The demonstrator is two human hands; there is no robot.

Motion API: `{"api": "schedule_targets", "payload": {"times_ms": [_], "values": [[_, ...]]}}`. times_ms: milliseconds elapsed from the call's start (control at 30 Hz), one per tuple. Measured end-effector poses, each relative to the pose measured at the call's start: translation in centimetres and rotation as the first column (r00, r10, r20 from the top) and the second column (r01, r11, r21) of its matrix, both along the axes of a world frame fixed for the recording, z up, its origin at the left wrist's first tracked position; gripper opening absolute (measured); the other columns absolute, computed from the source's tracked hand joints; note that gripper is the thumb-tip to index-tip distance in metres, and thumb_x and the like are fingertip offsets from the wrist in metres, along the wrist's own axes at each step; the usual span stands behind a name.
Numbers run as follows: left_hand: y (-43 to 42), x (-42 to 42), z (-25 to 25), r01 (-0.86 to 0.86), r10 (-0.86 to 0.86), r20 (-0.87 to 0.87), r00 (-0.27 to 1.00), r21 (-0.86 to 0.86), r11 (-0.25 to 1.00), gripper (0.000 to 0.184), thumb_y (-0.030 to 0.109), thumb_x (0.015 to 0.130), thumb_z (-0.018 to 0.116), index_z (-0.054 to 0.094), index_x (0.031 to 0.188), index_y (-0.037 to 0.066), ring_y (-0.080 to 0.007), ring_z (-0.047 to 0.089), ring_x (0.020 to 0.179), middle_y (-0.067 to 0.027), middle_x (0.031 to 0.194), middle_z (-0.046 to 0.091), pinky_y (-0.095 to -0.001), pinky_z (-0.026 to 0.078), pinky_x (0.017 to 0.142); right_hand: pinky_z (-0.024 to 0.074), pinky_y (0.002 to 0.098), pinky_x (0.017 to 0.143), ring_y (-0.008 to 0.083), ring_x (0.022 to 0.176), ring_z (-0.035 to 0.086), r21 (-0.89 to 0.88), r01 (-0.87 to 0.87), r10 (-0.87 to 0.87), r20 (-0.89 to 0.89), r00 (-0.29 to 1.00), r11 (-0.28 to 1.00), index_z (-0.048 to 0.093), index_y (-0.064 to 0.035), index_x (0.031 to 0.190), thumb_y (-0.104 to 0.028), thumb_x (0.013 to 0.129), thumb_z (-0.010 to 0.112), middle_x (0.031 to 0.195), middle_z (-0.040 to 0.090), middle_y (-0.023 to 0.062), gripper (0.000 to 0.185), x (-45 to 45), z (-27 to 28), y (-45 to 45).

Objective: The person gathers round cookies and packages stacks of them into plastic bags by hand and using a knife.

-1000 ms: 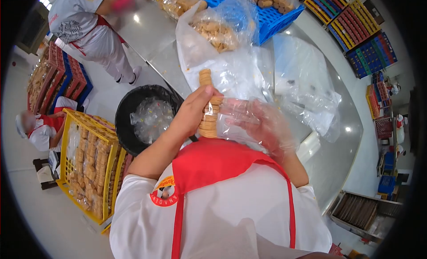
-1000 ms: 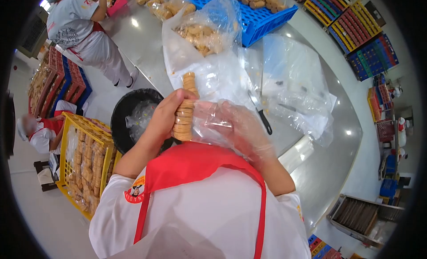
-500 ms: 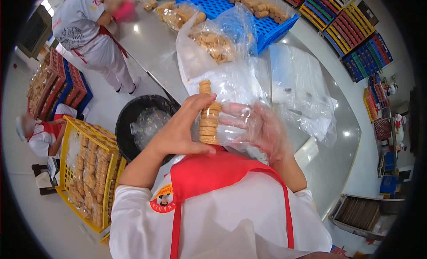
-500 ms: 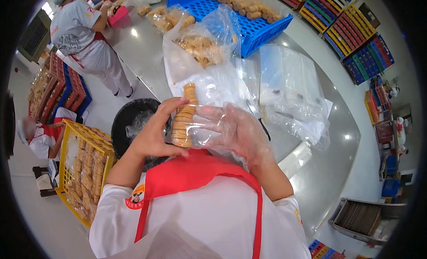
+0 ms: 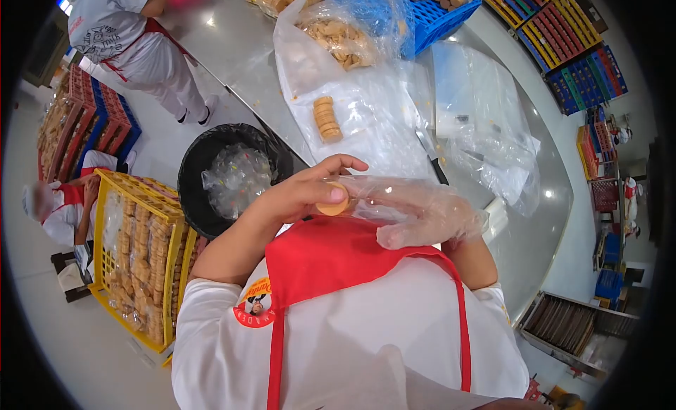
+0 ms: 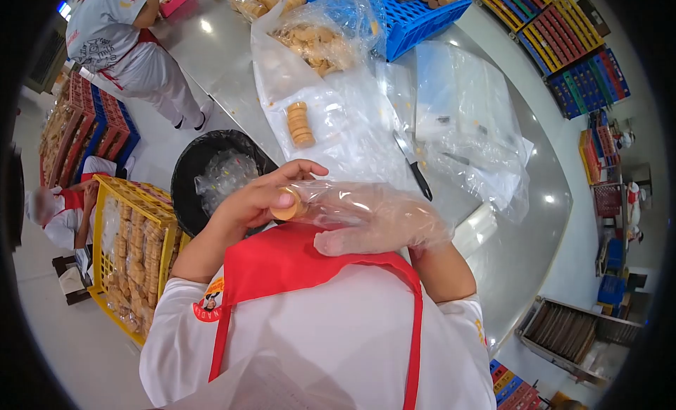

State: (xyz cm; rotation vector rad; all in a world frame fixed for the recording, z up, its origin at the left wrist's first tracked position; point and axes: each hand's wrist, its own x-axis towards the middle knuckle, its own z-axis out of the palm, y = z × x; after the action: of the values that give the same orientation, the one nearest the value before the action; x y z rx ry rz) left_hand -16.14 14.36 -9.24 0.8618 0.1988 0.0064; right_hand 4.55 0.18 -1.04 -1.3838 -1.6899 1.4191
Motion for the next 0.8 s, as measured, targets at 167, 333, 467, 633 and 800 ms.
{"api": "schedule_targets", "payload": {"times_ms": [167, 333, 467, 633, 800], "values": [[0.5, 0.6, 0.4, 0.017, -0.018, -0.012, 1.000, -0.076, 0.997, 0.079, 0.041, 0.084, 0.069, 0.036, 0.142, 0.001, -0.0269, 0.058, 0.116, -0.0163, 0.129, 0.054, -0.0376, 0.047, 0.100, 0.0425, 0.0361, 0.106, 0.0271, 0.127, 0.054, 0.045, 0.060, -0.045, -0.282, 0.958, 0.997, 0.054, -0.0038, 0.139, -0.031, 0.093, 0.063, 0.139, 0.057, 0.0150, 0.054, 0.2, -0.3, -0.1], [0.4, 0.4, 0.8, -0.034, 0.040, 0.020, 0.999, -0.246, 0.969, 0.087, 0.054, 0.082, 0.071, 0.035, 0.145, 0.006, -0.0251, 0.055, 0.119, -0.0137, 0.134, 0.049, -0.0397, 0.048, 0.096, 0.0481, 0.0395, 0.099, 0.0318, 0.126, 0.054, -0.291, 0.128, -0.275, -0.549, 0.789, 0.948, 0.050, 0.0005, 0.140, -0.043, 0.101, 0.047, 0.145, 0.049, 0.0179, 0.059, 1.0, 0.1, 0.3], [0.6, -0.2, 0.9, -0.445, 0.360, 0.290, 0.887, 0.329, 0.833, 0.108, 0.045, 0.068, 0.085, 0.028, 0.151, 0.006, -0.0299, 0.047, 0.129, -0.0148, 0.147, 0.036, -0.0443, 0.039, 0.106, 0.0510, 0.0497, 0.094, 0.0447, 0.126, 0.051, -0.342, 0.190, -0.389, -0.743, 0.545, 0.920, 0.037, 0.0074, 0.145, -0.052, 0.102, 0.037, 0.149, 0.041, 0.0216, 0.073, 2.0, -2.1, 0.4], [0.1, -1.1, 4.1, -0.447, 0.240, 0.429, 0.871, 0.894, 0.024, 0.128, 0.032, 0.045, 0.097, 0.029, 0.151, 0.005, -0.0348, 0.037, 0.138, -0.0183, 0.149, 0.034, -0.0426, 0.031, 0.112, 0.0475, 0.0638, 0.094, 0.0573, 0.129, 0.042, -0.416, 0.089, -0.418, -0.831, 0.366, 0.905, 0.025, 0.0103, 0.149, -0.053, 0.102, 0.031, 0.155, 0.027, 0.0281, 0.079, 2.1, -3.0, 0.8], [0.4, -0.4, 4.3, -0.460, 0.134, 0.445, 0.885, 0.882, 0.106, 0.102, 0.016, 0.052, 0.092, 0.042, 0.140, 0.005, -0.0341, 0.042, 0.134, -0.0170, 0.140, 0.045, -0.0416, 0.032, 0.111, 0.0451, 0.0700, 0.092, 0.0605, 0.127, 0.041, -0.481, -0.015, -0.469, -0.860, 0.201, 0.877, 0.023, 0.0109, 0.149, -0.052, 0.103, 0.030, 0.154, 0.025, 0.0310, 0.078, 1.6, -2.7, 0.9]]}}
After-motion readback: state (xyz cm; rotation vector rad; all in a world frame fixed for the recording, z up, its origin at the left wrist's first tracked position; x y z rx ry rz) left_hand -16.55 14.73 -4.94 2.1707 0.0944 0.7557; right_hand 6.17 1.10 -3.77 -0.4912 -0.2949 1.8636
